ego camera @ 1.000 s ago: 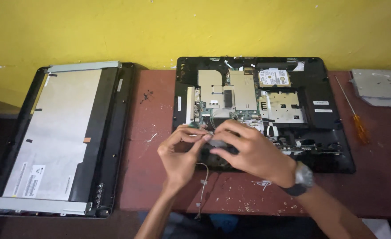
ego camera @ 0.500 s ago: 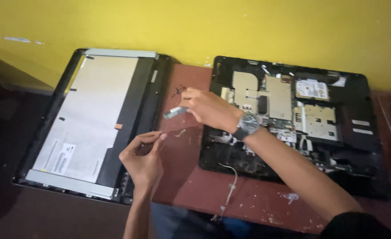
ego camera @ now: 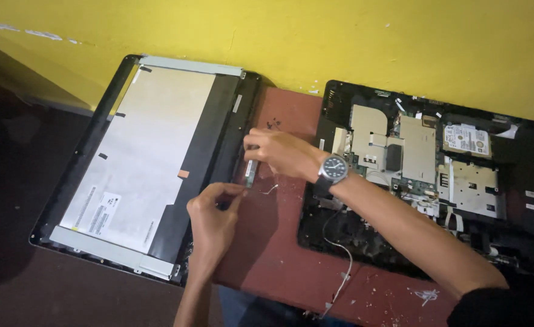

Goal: The person disconnects a small circuit board and a bundle of wires from the motherboard of a disassembled laptop. They then use a screwdriver to remove screws from the motherboard area.

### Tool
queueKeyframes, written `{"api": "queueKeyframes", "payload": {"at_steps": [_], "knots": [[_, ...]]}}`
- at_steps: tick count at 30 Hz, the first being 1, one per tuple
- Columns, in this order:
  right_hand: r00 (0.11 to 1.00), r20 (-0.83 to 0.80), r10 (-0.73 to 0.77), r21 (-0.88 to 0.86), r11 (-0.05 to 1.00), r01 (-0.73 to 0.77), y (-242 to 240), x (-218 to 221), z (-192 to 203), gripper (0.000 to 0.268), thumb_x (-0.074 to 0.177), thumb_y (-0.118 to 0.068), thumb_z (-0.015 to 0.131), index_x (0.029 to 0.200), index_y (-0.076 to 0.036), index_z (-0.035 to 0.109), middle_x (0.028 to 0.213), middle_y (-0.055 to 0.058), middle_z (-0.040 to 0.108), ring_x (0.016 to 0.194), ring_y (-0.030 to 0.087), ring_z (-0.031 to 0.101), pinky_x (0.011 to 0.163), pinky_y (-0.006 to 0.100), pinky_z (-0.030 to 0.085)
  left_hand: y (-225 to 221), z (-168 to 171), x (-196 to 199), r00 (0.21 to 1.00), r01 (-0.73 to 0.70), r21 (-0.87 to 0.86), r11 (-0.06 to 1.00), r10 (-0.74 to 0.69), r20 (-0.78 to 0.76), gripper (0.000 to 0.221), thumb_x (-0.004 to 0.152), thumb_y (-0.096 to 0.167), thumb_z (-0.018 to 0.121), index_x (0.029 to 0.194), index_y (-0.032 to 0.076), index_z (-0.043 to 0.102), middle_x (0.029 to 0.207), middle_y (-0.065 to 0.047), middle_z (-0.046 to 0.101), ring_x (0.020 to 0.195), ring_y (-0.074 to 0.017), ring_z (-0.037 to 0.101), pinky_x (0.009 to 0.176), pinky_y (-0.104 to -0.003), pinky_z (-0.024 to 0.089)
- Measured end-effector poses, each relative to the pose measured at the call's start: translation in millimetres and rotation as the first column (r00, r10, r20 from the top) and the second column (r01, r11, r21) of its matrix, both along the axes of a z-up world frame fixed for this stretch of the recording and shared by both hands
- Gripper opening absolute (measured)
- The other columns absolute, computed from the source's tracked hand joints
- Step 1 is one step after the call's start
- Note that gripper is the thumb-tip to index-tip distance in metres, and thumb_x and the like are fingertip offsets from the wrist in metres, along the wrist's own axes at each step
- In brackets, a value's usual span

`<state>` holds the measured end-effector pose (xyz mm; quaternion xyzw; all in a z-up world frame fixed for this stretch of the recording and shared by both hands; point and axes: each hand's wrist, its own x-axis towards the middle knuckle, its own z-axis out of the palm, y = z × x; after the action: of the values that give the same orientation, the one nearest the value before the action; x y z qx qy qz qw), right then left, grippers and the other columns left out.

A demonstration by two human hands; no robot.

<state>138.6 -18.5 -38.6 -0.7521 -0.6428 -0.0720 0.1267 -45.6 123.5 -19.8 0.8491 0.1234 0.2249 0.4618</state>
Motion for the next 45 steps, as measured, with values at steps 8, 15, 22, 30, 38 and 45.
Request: {"api": "queueKeyframes", "payload": {"at_steps": [8, 15, 22, 30, 38, 45], "knots": [[0.976, -0.2, -0.081, 0.26, 0.956, 0.132, -84, -11, 60, 0.005, 0.094, -0.007, 0.068, 0.094, -0.011, 0.07, 0.103, 0.0, 0.067, 0.103, 0.025, 0.064, 0.095, 0.037, 0.053, 8, -4, 52, 0.968, 0.25, 0.341, 0.906, -0.228, -0.104, 0.016, 0.07, 0.005, 0.085, 0.079, 0.013, 0.075, 0.083, -0.006, 0.071, 0.085, -0.0322, 0.068, 0.075, -0.042, 0.056], [0.937, -0.266, -0.224, 0.225, 0.931, 0.287, -160, -60, 85, 0.008, 0.091, -0.007, 0.074, 0.097, -0.009, 0.079, 0.098, 0.007, 0.075, 0.092, 0.027, 0.072, 0.095, 0.048, 0.054, 6, -23, 102, 0.943, 0.331, 0.666, 0.668, -0.204, -0.263, 0.013, 0.068, 0.021, 0.088, 0.073, 0.028, 0.078, 0.09, 0.006, 0.065, 0.104, -0.022, 0.057, 0.09, -0.036, 0.043], [0.883, -0.359, -0.303, 0.194, 0.901, 0.388, -210, -96, 103, 0.011, 0.091, -0.005, 0.072, 0.098, -0.008, 0.079, 0.098, 0.005, 0.077, 0.094, 0.025, 0.072, 0.091, 0.044, 0.055, 13, -31, 107, 0.921, 0.37, 0.57, 0.734, -0.207, -0.331, 0.015, 0.071, 0.02, 0.09, 0.08, 0.026, 0.08, 0.1, 0.004, 0.066, 0.112, -0.0255, 0.055, 0.092, -0.045, 0.042], [0.927, -0.281, -0.247, 0.307, 0.892, 0.331, -241, -120, 116, 0.014, 0.087, -0.005, 0.076, 0.1, -0.003, 0.076, 0.099, 0.01, 0.074, 0.089, 0.024, 0.07, 0.086, 0.038, 0.058, 19, -41, 107, 0.924, 0.369, 0.516, 0.773, -0.245, -0.292, 0.011, 0.074, 0.025, 0.087, 0.083, 0.028, 0.082, 0.101, 0.004, 0.066, 0.107, -0.0292, 0.054, 0.087, -0.048, 0.036], [0.905, -0.27, -0.33, 0.366, 0.834, 0.413, -269, -146, 132, 0.013, 0.082, -0.003, 0.079, 0.094, -0.003, 0.075, 0.102, 0.012, 0.075, 0.089, 0.023, 0.073, 0.088, 0.038, 0.059, 16, -33, 99, 0.932, 0.36, 0.561, 0.745, -0.259, -0.255, 0.012, 0.078, 0.022, 0.076, 0.085, 0.028, 0.083, 0.102, 0.002, 0.067, 0.102, -0.0306, 0.056, 0.081, -0.051, 0.038], [0.836, -0.155, -0.527, 0.276, 0.789, 0.549, -295, -171, 155, 0.006, 0.088, -0.006, 0.076, 0.093, -0.008, 0.078, 0.102, 0.002, 0.075, 0.092, 0.019, 0.073, 0.088, 0.031, 0.057, 21, -12, 87, 0.939, 0.307, 0.466, 0.83, -0.343, -0.008, 0.01, 0.089, 0.013, 0.078, 0.095, 0.021, 0.081, 0.102, 0.0, 0.069, 0.097, -0.0283, 0.059, 0.079, -0.044, 0.042]]}}
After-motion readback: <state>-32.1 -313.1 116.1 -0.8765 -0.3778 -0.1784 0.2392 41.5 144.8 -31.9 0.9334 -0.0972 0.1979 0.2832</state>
